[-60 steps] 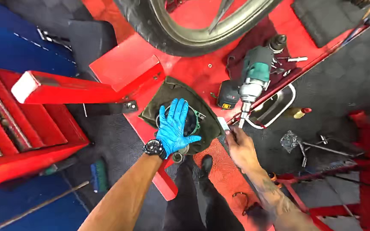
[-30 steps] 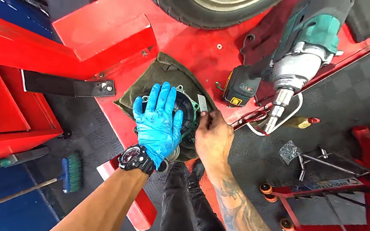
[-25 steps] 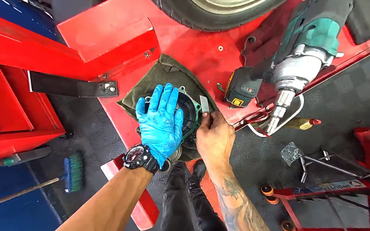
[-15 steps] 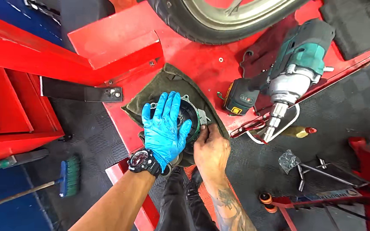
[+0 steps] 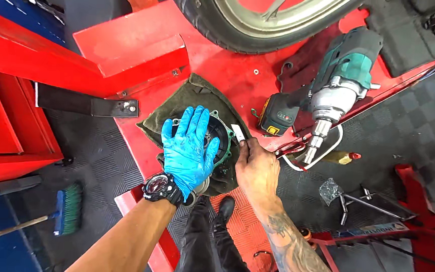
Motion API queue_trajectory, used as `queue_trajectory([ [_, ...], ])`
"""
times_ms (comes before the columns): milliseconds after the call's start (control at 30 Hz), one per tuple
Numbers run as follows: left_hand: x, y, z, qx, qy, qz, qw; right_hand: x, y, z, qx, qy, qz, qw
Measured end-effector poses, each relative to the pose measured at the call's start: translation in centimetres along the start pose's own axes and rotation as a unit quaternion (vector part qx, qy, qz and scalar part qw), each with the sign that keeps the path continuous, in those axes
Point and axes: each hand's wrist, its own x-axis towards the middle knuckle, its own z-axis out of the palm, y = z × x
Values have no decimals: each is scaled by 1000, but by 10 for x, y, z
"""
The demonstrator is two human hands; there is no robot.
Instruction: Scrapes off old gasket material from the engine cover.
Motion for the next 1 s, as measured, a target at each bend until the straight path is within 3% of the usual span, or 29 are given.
queue_trajectory([
  [533,-2,1,1,-1,-1,-1,1000,-10,-14,4,-19,-5,55,998],
  [767,0,0,2,3,6,2,1000,-13,4,6,-24,2,6,1000],
  [1000,1,0,-2,12,-21,4,1000,14,17,-20,-71,-67,-78,992],
])
